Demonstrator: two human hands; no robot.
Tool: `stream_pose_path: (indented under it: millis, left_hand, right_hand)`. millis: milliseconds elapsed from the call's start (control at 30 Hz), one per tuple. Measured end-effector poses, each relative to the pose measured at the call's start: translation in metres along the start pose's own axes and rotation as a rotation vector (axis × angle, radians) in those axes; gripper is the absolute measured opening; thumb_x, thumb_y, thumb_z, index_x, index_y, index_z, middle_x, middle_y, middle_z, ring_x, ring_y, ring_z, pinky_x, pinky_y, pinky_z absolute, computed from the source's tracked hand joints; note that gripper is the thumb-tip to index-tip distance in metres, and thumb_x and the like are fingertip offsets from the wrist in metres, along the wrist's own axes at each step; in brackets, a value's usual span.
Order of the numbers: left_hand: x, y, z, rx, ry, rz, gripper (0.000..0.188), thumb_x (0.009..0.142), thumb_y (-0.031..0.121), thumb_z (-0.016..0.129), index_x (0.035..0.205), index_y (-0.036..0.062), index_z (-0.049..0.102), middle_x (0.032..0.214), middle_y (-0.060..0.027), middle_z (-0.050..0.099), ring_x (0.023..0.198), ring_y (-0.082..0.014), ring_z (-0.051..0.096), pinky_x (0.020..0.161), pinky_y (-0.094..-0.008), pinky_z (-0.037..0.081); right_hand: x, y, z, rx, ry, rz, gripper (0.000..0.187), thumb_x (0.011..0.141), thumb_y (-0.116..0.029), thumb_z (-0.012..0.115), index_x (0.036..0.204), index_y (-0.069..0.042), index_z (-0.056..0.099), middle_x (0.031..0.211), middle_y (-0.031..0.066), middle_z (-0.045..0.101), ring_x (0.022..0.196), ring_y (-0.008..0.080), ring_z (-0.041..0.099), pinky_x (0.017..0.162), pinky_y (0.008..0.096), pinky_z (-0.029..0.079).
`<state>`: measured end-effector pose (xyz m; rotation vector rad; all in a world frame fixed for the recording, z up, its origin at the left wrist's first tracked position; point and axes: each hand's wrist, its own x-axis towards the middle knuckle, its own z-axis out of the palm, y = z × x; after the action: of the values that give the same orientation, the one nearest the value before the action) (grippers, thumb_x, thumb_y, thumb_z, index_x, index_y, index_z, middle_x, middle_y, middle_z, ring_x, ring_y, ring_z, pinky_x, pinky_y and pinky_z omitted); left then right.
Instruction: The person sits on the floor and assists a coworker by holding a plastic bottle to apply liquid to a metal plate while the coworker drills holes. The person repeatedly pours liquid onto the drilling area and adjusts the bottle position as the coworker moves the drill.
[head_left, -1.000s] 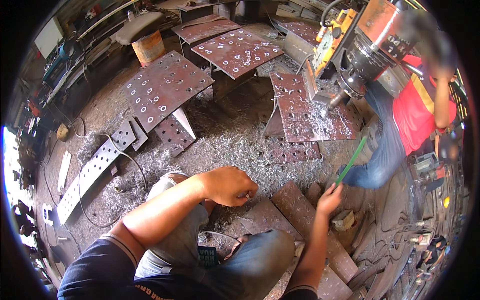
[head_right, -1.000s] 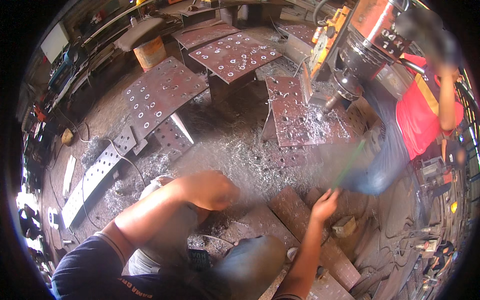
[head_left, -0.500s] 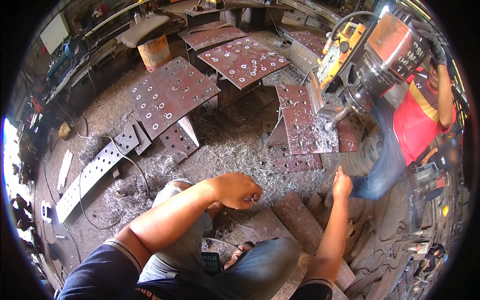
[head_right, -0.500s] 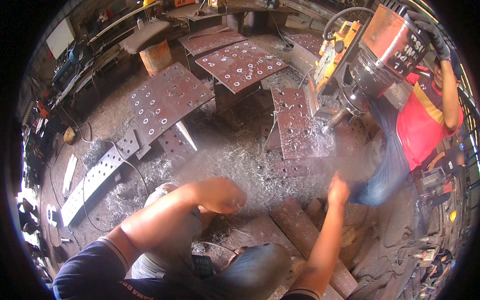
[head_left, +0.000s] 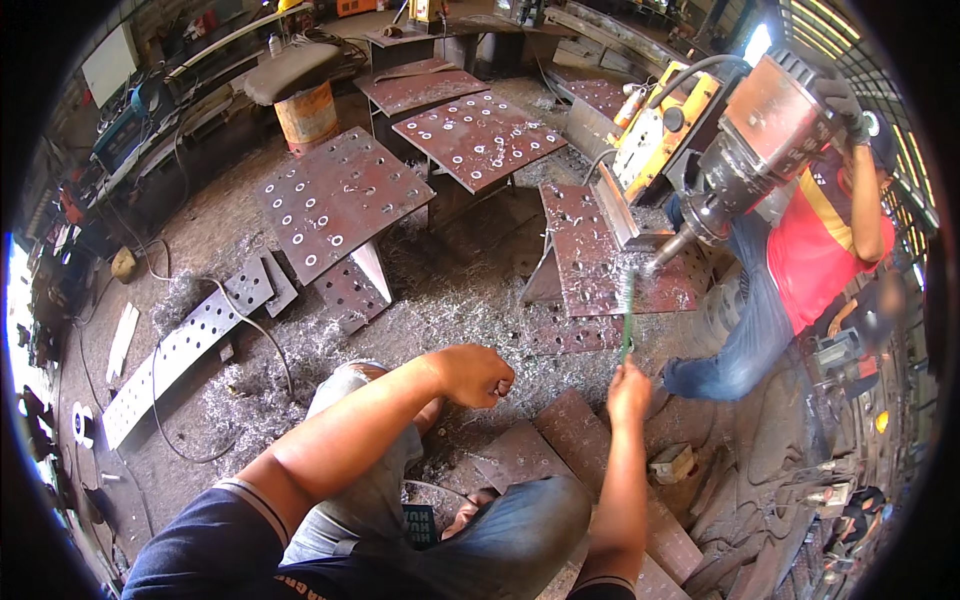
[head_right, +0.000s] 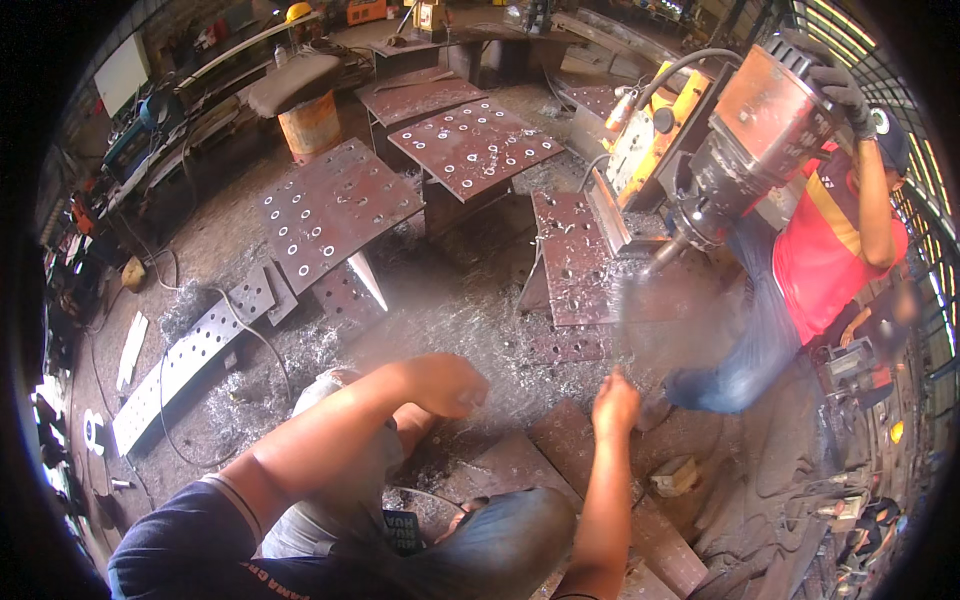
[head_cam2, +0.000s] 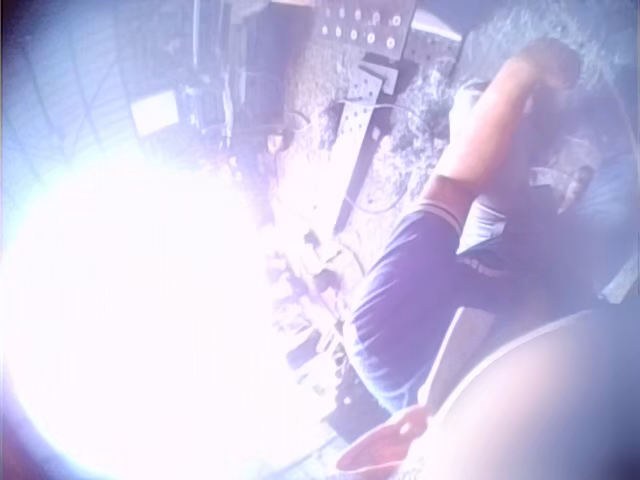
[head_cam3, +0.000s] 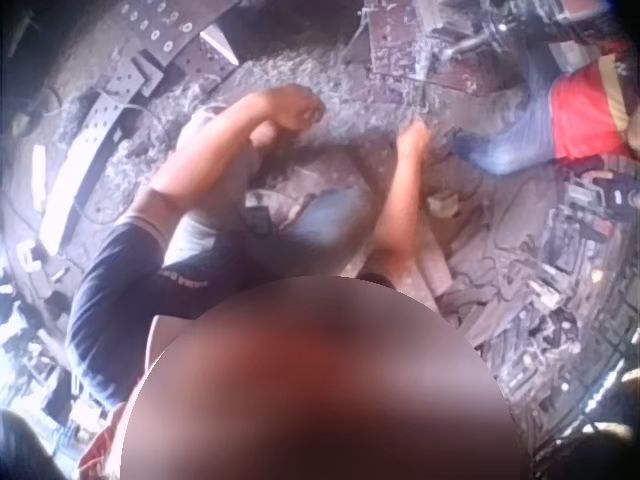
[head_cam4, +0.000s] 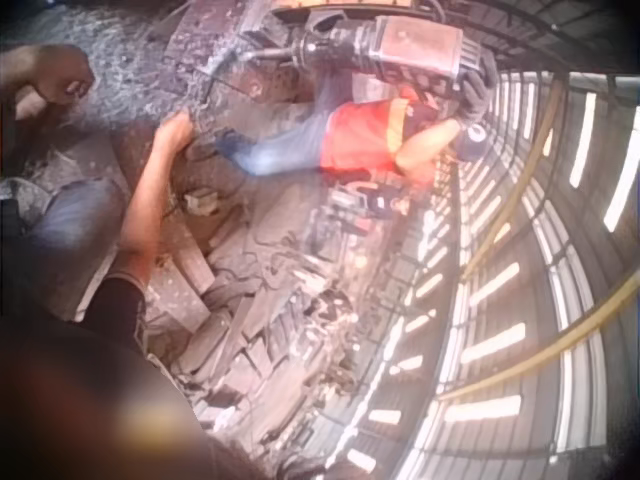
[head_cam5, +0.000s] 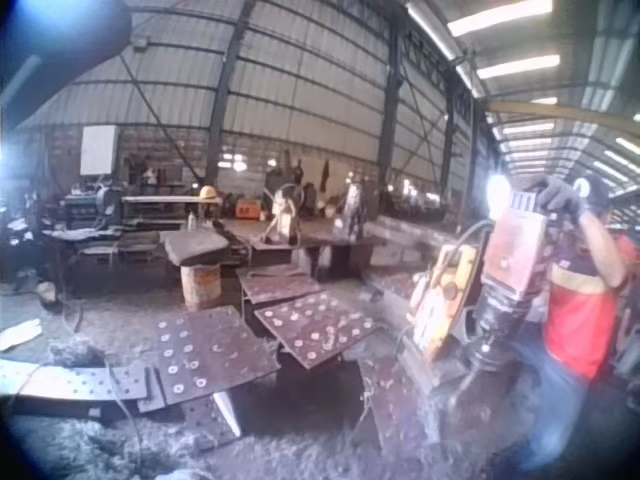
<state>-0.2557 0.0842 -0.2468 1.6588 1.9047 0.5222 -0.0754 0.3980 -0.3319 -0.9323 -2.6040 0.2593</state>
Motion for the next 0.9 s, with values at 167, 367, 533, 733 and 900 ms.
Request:
stream_pose_path:
  millis: [167, 367, 533, 733, 900]
  left_hand:
    - [0.004, 0.003, 0.007, 0.034, 0.027, 0.021, 0.027, 0.081, 0.03, 0.068, 0.104, 0.0152, 0.069, 0.1, -0.0101, 0.072, 0.096, -0.0346, 0.068, 0.083, -0.047, 0.054]
    - [0.011, 0.006, 0.007, 0.002, -0.003, -0.023, 0.023, 0.078, 0.025, 0.066, 0.097, 0.0132, 0.069, 0.101, -0.0138, 0.07, 0.102, -0.0353, 0.066, 0.086, -0.0477, 0.052]
    - [0.007, -0.001, 0.014, 0.034, -0.012, -0.037, 0.024, 0.078, 0.025, 0.066, 0.099, 0.0136, 0.07, 0.1, -0.0133, 0.07, 0.1, -0.0351, 0.067, 0.085, -0.0481, 0.053]
    - [0.016, 0.006, 0.019, 0.055, -0.053, -0.005, 0.025, 0.075, 0.024, 0.067, 0.097, 0.0126, 0.07, 0.1, -0.0129, 0.072, 0.101, -0.0346, 0.068, 0.085, -0.048, 0.054]
    - [0.016, 0.028, 0.018, 0.004, -0.205, -0.012, 0.023, 0.071, 0.02, 0.069, 0.09, 0.0105, 0.075, 0.095, -0.0151, 0.074, 0.095, -0.0371, 0.07, 0.08, -0.0481, 0.055]
  right_hand:
    - [0.008, -0.02, -0.011, -0.152, 0.029, -0.076, 0.03, 0.097, -0.018, 0.058, 0.121, -0.003, 0.07, 0.074, 0.0208, 0.07, 0.069, 0.0382, 0.07, 0.062, 0.0477, 0.056]
    - [0.051, 0.012, 0.028, -0.456, -0.022, 0.023, 0.04, 0.107, -0.031, 0.045, 0.102, -0.003, 0.074, 0.077, 0.0188, 0.071, 0.073, 0.0347, 0.073, 0.06, 0.0467, 0.056]
    - [0.034, -0.043, 0.029, -0.021, 0.049, -0.176, 0.057, 0.108, -0.041, 0.038, 0.09, -0.003, 0.077, 0.075, 0.0202, 0.07, 0.07, 0.0369, 0.07, 0.063, 0.0501, 0.054]
    - [0.07, -0.021, 0.045, -0.117, 0.003, 0.156, 0.049, 0.108, -0.032, 0.042, 0.089, 0.0, 0.074, 0.079, 0.024, 0.071, 0.072, 0.0425, 0.07, 0.064, 0.0532, 0.053]
    - [0.053, -0.085, 0.076, 0.628, -0.264, 0.284, 0.049, 0.103, -0.038, 0.058, 0.067, -0.005, 0.061, 0.053, -0.0018, 0.052, 0.04, 0.0131, 0.046, 0.04, 0.0312, 0.035]
